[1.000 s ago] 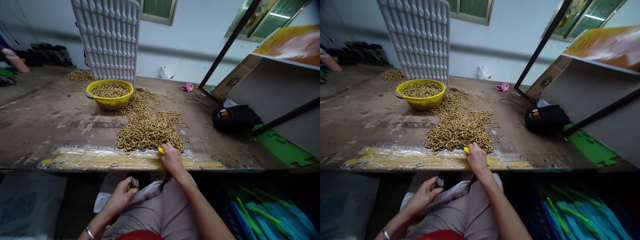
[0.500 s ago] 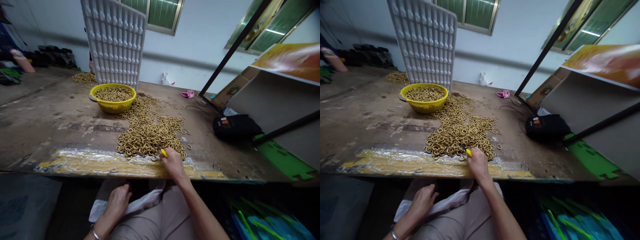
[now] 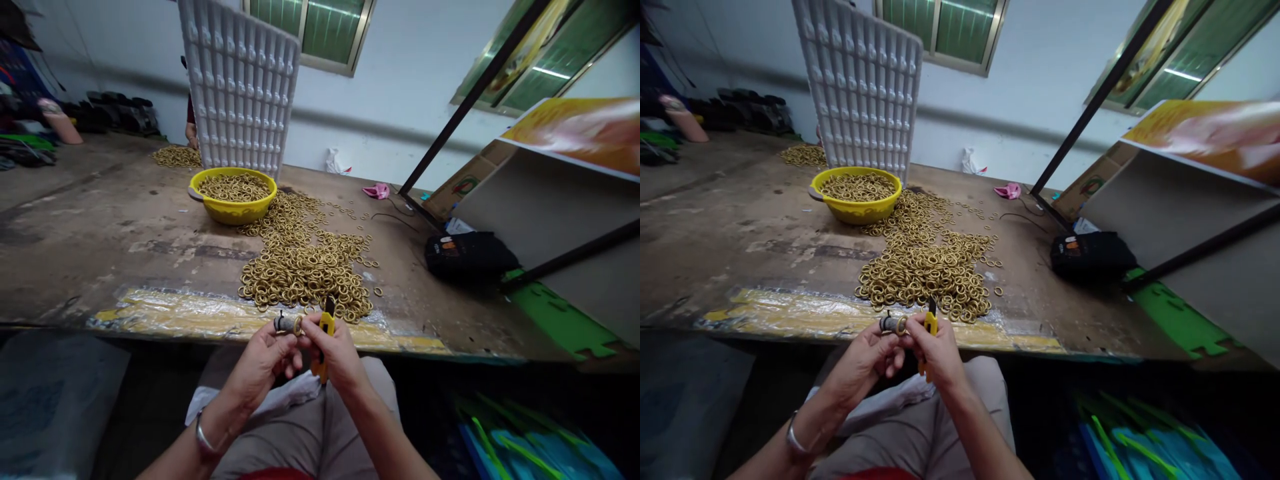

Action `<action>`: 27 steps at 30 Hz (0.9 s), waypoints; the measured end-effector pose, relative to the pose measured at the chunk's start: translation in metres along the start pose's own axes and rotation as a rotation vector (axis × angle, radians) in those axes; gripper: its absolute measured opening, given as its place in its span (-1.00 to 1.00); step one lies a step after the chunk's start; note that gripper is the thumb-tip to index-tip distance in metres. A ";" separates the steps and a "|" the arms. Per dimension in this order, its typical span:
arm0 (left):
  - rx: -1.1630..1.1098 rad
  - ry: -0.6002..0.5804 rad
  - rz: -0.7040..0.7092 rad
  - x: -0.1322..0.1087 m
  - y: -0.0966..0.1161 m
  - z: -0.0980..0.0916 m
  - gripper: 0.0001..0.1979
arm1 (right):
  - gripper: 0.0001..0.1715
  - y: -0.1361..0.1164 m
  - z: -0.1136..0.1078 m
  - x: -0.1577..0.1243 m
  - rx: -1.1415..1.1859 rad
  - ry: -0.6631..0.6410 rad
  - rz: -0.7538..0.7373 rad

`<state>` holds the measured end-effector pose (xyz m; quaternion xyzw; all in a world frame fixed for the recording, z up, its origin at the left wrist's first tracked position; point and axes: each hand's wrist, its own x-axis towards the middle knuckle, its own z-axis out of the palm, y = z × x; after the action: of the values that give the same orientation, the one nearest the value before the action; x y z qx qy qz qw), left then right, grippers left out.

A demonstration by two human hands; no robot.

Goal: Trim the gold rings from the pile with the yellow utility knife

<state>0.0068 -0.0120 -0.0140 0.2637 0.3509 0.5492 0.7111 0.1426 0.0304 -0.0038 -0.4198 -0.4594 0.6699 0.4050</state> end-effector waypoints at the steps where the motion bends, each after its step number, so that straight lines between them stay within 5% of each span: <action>1: -0.033 -0.002 -0.012 -0.001 0.000 0.000 -0.67 | -0.59 0.000 0.001 -0.002 0.006 0.003 -0.006; 10: -0.092 0.030 0.022 -0.014 0.003 0.008 -0.74 | -0.59 -0.006 0.014 -0.018 -0.087 -0.042 -0.053; 17: 0.073 0.081 0.074 -0.017 0.007 0.008 -0.74 | -0.85 -0.013 0.003 -0.027 -0.881 0.032 -0.503; 21: 0.312 0.108 0.163 -0.017 0.009 0.003 -0.78 | -0.71 -0.016 0.000 -0.037 -1.277 0.040 -0.475; 27: 0.603 0.113 0.252 -0.020 0.019 0.003 -0.81 | -0.73 -0.015 0.004 -0.033 -1.500 0.036 -0.412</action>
<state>-0.0054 -0.0259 0.0062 0.4728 0.5012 0.5179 0.5070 0.1518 0.0023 0.0174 -0.4985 -0.8519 0.0842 0.1363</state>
